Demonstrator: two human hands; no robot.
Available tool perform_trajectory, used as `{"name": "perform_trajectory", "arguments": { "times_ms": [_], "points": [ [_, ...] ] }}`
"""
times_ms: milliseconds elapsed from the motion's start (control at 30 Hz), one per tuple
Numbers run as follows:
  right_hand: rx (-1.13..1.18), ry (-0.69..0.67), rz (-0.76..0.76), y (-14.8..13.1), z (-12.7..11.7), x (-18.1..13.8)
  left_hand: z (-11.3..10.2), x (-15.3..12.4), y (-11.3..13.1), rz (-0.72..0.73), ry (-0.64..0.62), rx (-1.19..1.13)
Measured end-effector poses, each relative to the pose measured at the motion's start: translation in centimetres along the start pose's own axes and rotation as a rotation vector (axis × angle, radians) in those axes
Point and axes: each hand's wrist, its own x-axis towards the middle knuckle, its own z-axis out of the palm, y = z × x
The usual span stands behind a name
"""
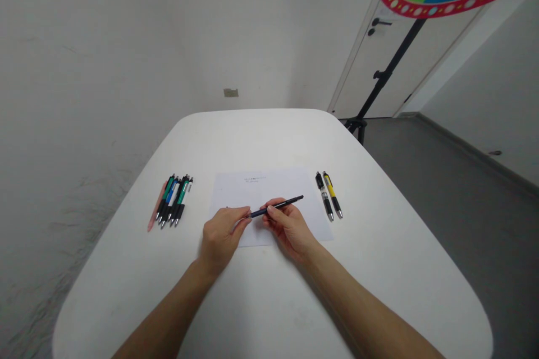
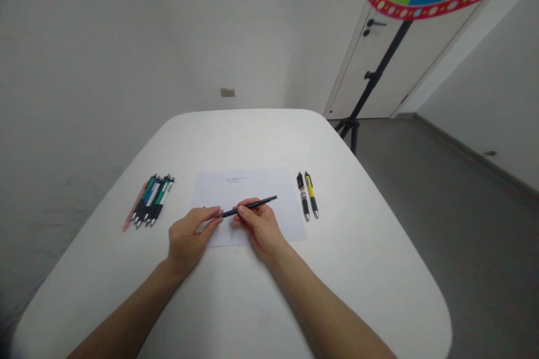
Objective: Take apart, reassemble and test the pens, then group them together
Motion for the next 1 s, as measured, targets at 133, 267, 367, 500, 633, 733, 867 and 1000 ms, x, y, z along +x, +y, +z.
{"name": "perform_trajectory", "arguments": {
  "times_ms": [133, 267, 367, 500, 633, 733, 867, 1000],
  "points": [
    [-0.009, 0.004, 0.003, 0.0, 0.0, 0.0, 0.1, -0.1, 0.0, 0.046, -0.015, 0.028],
    [0.011, 0.028, 0.026, 0.0, 0.0, -0.1, 0.0, -0.2, -0.2, 0.04, -0.016, 0.035],
    [0.036, 0.054, 0.035, -0.1, 0.0, -0.1, -0.4, -0.2, -0.6, 0.003, -0.008, 0.064],
    [0.094, 0.093, 0.028, -0.1, -0.2, 0.1, -1.2, -0.1, -1.6, -0.117, -0.053, 0.14],
    [0.121, 0.109, 0.026, -0.2, -0.3, 0.2, -1.1, -0.3, -3.0, -0.237, -0.177, 0.206],
    [0.121, 0.115, 0.034, -0.2, -0.4, 0.2, -0.7, -0.8, -3.9, -0.247, -0.258, 0.304],
    [0.116, 0.128, 0.035, -0.2, -0.5, 0.2, -0.5, -1.0, -4.3, -0.255, -0.256, 0.296],
    [0.108, 0.123, 0.028, -0.1, -0.4, 0.2, -0.9, -0.2, -3.1, -0.372, -0.172, 0.1]
  ]
}}
